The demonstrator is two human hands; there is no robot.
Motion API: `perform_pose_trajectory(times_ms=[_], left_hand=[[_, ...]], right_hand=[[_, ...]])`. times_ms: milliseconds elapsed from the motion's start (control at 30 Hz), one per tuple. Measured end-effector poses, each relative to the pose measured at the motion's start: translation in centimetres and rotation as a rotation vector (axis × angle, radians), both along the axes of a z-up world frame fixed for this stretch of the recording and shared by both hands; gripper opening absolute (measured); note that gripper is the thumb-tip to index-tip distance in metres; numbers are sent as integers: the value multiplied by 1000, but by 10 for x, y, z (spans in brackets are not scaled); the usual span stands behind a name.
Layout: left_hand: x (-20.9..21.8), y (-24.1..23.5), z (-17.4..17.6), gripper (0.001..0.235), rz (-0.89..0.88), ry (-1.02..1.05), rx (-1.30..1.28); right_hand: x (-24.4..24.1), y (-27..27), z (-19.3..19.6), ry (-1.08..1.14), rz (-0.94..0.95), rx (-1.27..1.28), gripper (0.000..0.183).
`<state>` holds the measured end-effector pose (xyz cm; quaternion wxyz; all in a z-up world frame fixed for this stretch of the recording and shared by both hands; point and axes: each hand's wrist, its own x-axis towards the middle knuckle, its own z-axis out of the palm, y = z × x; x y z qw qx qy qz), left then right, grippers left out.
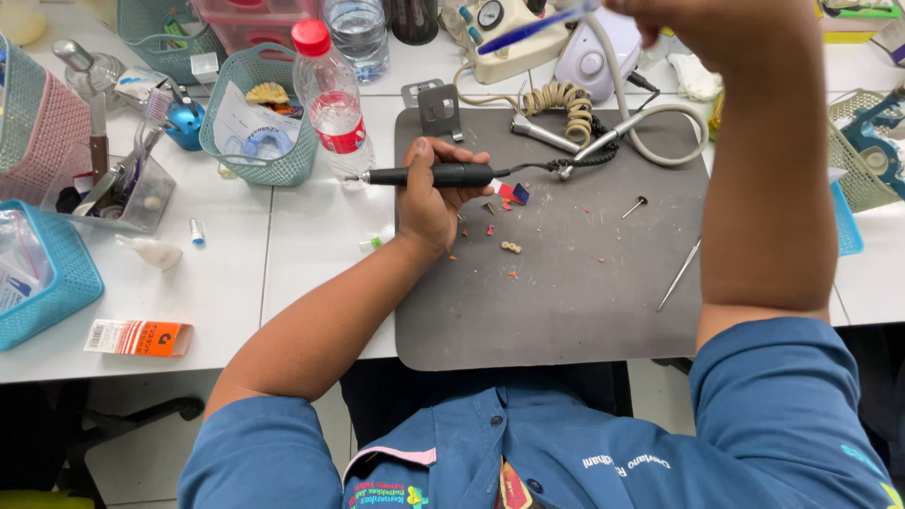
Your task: The person assembles a dental prosthesis by fitting a blue denture base onto a yellow dental cast. They then use a rotary tool to grind a small white component and attach it to the denture base, checking the fit repeatedly.
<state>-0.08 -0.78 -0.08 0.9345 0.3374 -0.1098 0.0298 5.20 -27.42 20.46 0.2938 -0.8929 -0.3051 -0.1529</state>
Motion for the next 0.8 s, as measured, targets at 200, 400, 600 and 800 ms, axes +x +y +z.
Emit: perform_pose_trajectory(times_ms=[200,400,600,800], left_hand=[[-6,-1,-1,35,-87,26,-24],[-8,-2,-7,33,-140,-15,32],[-10,3,-6,35,-149,-81,45],[-9,2,-11,35,-131,-69,43]], right_hand=[[106,81,-47,4,-127,-2,24],[195,122,-85,162,-208,-137,23],[253,174,-113,209,-198,-264,22],[206,104,-120,189,-207,-357,22]])
